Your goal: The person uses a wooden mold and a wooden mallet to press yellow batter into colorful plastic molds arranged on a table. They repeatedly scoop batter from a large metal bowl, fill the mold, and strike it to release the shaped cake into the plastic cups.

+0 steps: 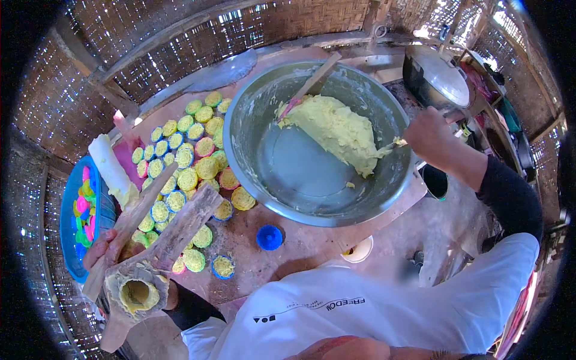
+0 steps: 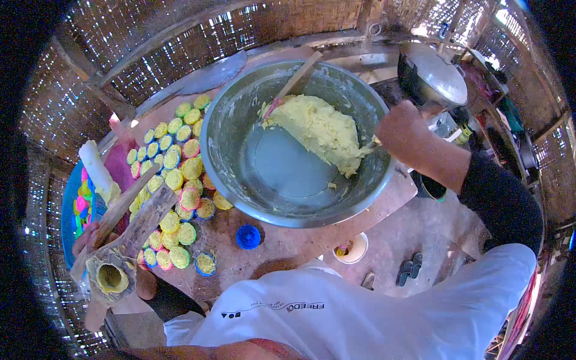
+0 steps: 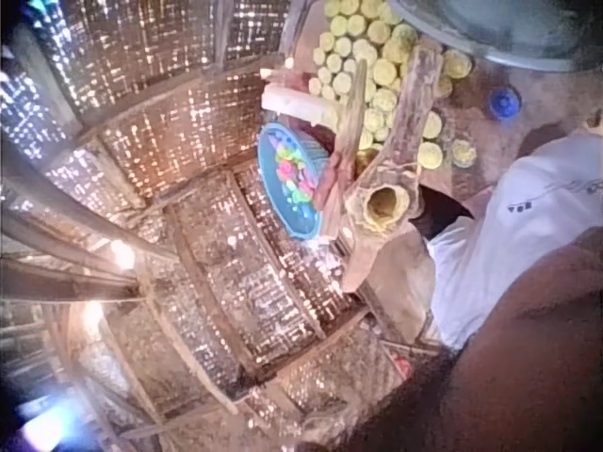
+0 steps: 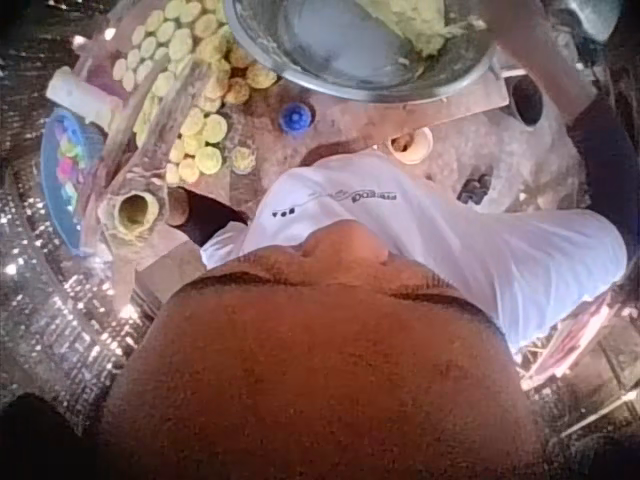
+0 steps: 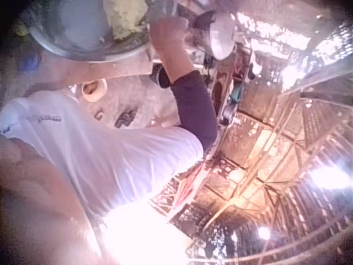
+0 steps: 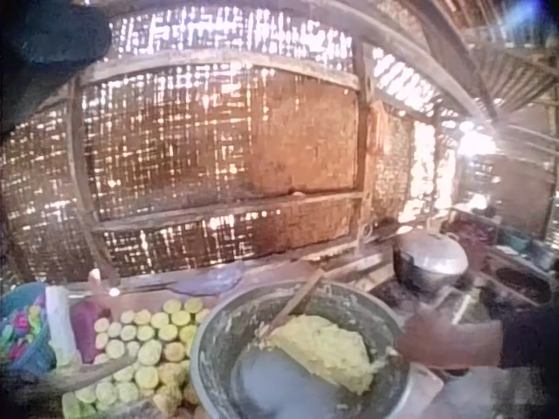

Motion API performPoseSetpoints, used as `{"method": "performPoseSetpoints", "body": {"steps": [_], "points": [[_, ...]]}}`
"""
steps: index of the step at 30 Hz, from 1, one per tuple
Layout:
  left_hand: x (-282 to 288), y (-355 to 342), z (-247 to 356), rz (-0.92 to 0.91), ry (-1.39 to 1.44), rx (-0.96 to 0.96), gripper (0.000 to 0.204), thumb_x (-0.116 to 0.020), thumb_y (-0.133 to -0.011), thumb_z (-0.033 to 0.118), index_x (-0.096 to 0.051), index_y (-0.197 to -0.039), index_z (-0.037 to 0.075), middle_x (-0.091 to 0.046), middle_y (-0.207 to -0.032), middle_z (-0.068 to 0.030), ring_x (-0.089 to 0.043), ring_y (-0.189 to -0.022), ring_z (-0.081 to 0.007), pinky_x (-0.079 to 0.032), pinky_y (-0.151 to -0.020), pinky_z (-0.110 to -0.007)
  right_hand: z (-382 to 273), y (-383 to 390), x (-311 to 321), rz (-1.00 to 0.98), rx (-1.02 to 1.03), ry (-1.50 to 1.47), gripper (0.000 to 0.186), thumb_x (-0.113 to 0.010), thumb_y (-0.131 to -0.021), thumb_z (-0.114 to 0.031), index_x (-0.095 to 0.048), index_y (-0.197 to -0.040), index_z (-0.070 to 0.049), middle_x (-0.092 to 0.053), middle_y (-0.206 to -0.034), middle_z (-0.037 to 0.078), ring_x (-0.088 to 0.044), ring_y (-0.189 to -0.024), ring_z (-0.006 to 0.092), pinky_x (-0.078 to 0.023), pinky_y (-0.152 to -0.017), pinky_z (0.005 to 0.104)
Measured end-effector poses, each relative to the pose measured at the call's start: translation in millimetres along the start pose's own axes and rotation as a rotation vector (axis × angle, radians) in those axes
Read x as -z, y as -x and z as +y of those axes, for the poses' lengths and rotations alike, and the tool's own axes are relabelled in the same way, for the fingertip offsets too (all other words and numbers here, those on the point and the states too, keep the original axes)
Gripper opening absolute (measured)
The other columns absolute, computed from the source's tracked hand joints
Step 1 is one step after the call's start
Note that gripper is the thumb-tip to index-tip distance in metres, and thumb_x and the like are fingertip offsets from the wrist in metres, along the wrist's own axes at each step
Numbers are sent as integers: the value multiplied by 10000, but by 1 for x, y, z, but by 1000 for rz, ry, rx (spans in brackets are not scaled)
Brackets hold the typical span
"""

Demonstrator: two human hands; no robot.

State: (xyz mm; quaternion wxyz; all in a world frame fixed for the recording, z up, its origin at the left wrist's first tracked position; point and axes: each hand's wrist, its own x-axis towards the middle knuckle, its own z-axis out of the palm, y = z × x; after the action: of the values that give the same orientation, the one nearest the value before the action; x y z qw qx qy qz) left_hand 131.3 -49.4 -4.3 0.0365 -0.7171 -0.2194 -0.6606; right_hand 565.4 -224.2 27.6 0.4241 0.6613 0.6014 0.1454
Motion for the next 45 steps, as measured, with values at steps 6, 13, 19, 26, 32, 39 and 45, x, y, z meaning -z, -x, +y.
{"method": "performPoseSetpoints", "body": {"steps": [6,13,19,26,32,39,45], "points": [[33,29,-52,40,-77,205,424,-724,-673,108,-505,-1028,30,-533,-910,-77,-563,-827,-197,-489,-726,-294,-13,-31,-46,138,199,-20,91,-580,-675,-180,-639,-625,-132,-612,-603,34,-602,-611,185,-380,-595,341],[-6,18,-29,-9,-107,140,386,-685,-712,165,-498,-1009,6,-537,-887,-94,-569,-799,-197,-496,-660,-288,-24,-37,-68,119,167,-185,73,-608,-616,-175,-631,-583,-114,-605,-582,59,-603,-579,212,-418,-581,356],[-10,11,-24,-30,-142,121,373,-652,-745,214,-491,-993,-15,-541,-867,-108,-574,-776,-197,-502,-603,-283,-26,-35,-61,80,144,-298,47,-623,-584,-141,-631,-583,-95,-608,-596,87,-626,-637,244,-472,-601,360],[-7,9,-12,-119,-376,-28,385,-613,-784,270,-484,-974,-39,-546,-845,-124,-580,-749,-196,-510,-537,-277,-38,-31,-40,-112,175,-396,87,-635,-611,-159,-661,-663,-93,-637,-655,97,-642,-648,257,-497,-573,373],[9,11,-2,-15,27,337,351,-706,-700,153,-508,-952,13,-549,-832,-80,-570,-759,-166,-507,-671,-288,-37,-27,-22,-86,117,-349,100,-639,-607,-165,-658,-662,-83,-637,-673,113,-642,-657,263,-497,-590,382],[-4,13,5,-35,-29,279,383,-732,-637,129,-529,-941,15,-557,-884,-99,-543,-846,-175,-469,-760,-289,-22,-4,-7,90,-43,-617,136,-609,-678,-142,-631,-774,-49,-614,-693,145,-620,-659,298,-464,-585,411],[-46,28,-21,-204,61,246,244,-685,-707,80,-540,-900,44,-541,-834,-62,-551,-779,-159,-470,-668,-276,-34,42,53,482,-47,-1237,180,-553,-778,-125,-600,-949,-93,-616,-835,164,-600,-747,345,-484,-641,387]]}}
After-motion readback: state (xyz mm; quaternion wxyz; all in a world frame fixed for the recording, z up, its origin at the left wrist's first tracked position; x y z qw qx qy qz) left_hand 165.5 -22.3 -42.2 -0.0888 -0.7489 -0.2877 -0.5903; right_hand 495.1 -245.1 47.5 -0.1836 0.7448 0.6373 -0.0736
